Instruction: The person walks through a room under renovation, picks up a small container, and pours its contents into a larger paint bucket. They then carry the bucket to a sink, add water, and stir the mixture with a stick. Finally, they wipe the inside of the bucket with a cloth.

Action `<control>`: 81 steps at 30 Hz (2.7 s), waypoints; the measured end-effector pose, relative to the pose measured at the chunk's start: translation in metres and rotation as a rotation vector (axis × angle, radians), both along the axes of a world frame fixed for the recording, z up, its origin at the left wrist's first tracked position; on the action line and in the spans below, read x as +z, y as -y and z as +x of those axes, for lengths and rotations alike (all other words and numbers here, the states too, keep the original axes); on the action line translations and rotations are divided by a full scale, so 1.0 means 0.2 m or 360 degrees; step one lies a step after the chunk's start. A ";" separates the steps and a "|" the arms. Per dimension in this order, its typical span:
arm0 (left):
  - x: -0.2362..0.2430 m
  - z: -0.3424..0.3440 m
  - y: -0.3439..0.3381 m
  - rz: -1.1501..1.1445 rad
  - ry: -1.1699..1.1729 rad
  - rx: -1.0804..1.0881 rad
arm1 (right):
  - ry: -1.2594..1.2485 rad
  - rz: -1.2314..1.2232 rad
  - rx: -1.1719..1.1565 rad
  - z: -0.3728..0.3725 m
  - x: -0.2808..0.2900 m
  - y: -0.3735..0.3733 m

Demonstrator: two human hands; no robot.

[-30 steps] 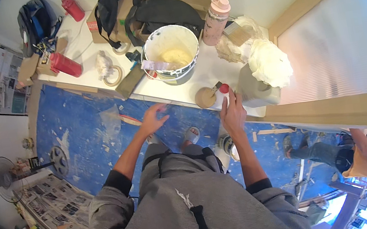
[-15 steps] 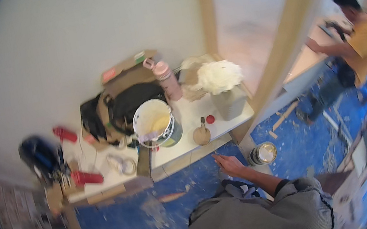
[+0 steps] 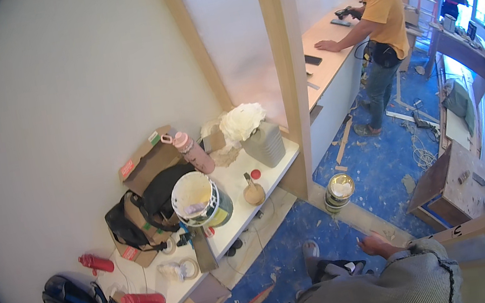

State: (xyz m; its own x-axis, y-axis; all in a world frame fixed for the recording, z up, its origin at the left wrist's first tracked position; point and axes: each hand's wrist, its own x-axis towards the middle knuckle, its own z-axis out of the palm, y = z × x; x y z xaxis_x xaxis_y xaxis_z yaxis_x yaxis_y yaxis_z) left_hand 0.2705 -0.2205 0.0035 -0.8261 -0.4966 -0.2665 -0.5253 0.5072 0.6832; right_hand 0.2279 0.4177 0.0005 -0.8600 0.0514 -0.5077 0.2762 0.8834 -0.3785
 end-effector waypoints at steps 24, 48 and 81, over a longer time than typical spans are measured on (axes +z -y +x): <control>0.30 -1.79 -1.12 0.0190 -0.0812 -0.0738 | -0.0183 -0.0035 -0.1128 0.04 0.23 0.40; 0.22 -1.96 -1.12 -0.0154 -0.0833 -0.0625 | 0.0209 0.0083 -0.1774 1.00 0.48 1.74; 1.30 0.87 -1.93 0.1395 -0.0792 -0.2728 | -0.0687 -0.0331 -0.3598 2.94 -0.05 2.68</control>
State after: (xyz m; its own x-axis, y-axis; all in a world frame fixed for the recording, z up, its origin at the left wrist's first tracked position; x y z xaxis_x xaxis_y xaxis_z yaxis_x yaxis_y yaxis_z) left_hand 0.4436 0.1661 0.2632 -0.2774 0.8688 0.4101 0.3393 -0.3108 0.8879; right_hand 0.8155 -0.1192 -0.0099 0.4593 0.7354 -0.4983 0.3227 -0.6607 -0.6777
